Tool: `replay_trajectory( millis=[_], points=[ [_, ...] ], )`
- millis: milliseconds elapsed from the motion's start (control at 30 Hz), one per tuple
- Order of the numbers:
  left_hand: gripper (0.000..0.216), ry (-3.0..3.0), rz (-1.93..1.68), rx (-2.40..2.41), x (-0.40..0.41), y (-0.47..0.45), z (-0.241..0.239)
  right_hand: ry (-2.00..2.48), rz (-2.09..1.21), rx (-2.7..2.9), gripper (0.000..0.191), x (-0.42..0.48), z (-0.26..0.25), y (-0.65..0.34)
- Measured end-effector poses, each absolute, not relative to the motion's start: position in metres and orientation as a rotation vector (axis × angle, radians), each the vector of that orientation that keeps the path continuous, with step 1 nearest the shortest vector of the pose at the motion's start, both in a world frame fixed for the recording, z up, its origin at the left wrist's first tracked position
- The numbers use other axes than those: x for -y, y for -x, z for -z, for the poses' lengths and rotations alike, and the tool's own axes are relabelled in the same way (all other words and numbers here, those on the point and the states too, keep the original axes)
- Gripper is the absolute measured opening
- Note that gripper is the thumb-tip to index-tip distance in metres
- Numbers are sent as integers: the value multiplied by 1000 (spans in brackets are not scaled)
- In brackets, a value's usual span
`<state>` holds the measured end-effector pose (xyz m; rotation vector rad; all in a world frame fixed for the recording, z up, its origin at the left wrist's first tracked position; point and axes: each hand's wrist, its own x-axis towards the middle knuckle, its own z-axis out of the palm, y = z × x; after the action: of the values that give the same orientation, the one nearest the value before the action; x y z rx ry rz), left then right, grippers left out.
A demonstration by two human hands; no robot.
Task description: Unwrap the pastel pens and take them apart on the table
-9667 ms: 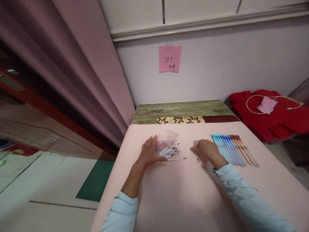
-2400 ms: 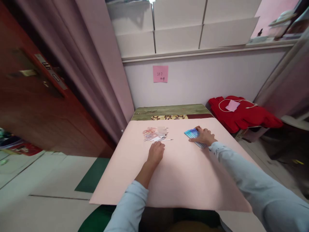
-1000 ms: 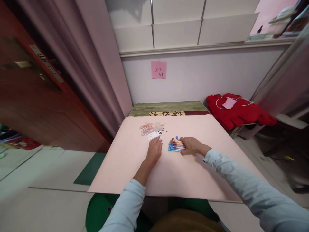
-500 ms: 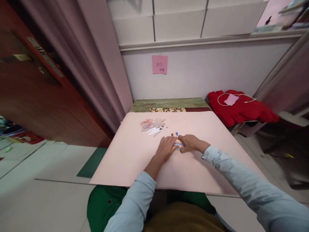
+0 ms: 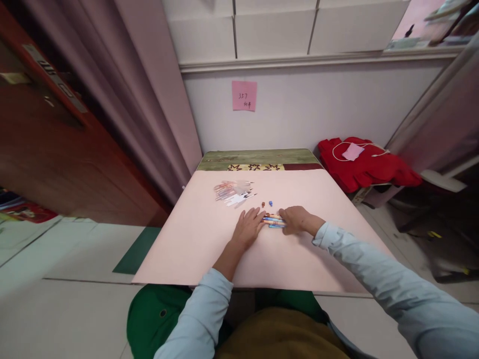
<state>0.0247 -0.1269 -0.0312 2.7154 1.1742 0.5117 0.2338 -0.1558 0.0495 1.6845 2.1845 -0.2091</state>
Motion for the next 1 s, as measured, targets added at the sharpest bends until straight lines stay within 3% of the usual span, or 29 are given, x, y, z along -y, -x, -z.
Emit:
replay_trajectory(
  millis=[300,600,767,1000],
  points=[
    [29,-2590,-686,-1228,123,-19,35,-1710,177,-2223,43,150,-44,-245],
    [54,-2572,-684,-1075,119,-31,21,-1660,7,-2464,29,149,-41,-241],
    [24,-2754,-657,-1023,109,-39,26,-1581,-56,-2573,28,145,-35,-246],
    [20,-2886,-692,-1098,104,-38,33,-1642,20,-2515,29,148,-33,-256]
  ],
)
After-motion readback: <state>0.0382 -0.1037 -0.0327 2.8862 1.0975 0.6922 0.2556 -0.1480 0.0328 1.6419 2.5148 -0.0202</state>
